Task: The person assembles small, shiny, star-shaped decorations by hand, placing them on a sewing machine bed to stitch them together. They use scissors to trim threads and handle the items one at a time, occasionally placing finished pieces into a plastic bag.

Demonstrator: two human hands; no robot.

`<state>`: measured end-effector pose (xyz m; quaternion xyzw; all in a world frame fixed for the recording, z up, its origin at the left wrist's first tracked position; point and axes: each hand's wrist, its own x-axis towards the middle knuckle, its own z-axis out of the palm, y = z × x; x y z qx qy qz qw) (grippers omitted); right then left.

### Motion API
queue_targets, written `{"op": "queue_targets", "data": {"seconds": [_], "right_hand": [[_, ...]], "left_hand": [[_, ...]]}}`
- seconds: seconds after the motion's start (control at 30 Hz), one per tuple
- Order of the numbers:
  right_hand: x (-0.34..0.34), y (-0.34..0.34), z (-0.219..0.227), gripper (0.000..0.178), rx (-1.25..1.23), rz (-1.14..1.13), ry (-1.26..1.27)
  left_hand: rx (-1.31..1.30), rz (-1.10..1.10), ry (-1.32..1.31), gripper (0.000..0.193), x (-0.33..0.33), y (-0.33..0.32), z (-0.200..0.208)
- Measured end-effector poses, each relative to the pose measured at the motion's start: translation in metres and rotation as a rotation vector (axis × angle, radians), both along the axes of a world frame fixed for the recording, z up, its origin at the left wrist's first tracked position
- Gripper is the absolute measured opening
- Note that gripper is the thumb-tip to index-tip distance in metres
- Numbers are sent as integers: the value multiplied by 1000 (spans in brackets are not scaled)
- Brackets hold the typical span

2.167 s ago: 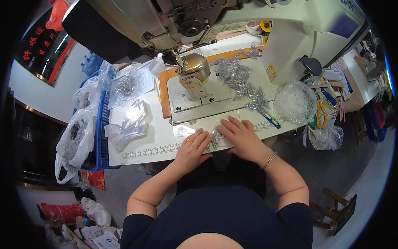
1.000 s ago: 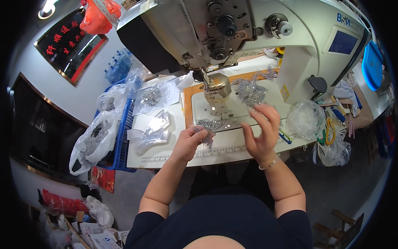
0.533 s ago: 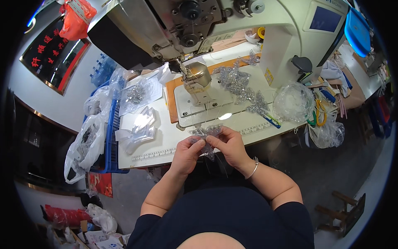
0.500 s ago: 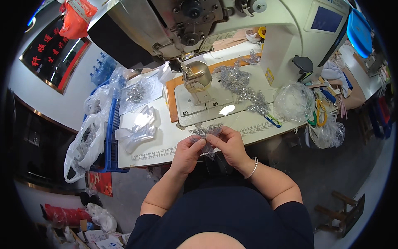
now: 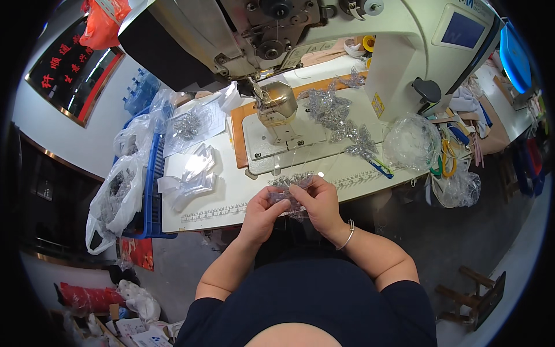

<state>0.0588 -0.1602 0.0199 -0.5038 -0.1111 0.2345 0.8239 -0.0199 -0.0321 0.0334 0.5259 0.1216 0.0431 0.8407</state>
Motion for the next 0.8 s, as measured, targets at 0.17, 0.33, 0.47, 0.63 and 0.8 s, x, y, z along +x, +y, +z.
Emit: {"op": "queue_targets", "data": {"seconds": [0.17, 0.33, 0.47, 0.63, 0.8], "right_hand": [[-3, -2, -2, 12, 21, 66, -117], [33, -19, -8, 48, 355, 397, -116], [95, -62, -14, 72, 549, 385, -10], [81, -69, 61, 52, -625, 496, -1004], [64, -40, 47, 39, -636, 439, -1094]], "left_hand": [[-93, 77, -48, 11, 0, 1, -22], [24, 51, -79, 8, 1, 11, -13], [106, -104, -93, 9, -3, 29, -2], [263, -217, -3, 11, -1, 36, 10], [341, -208, 49, 10, 3, 30, 6]]}}
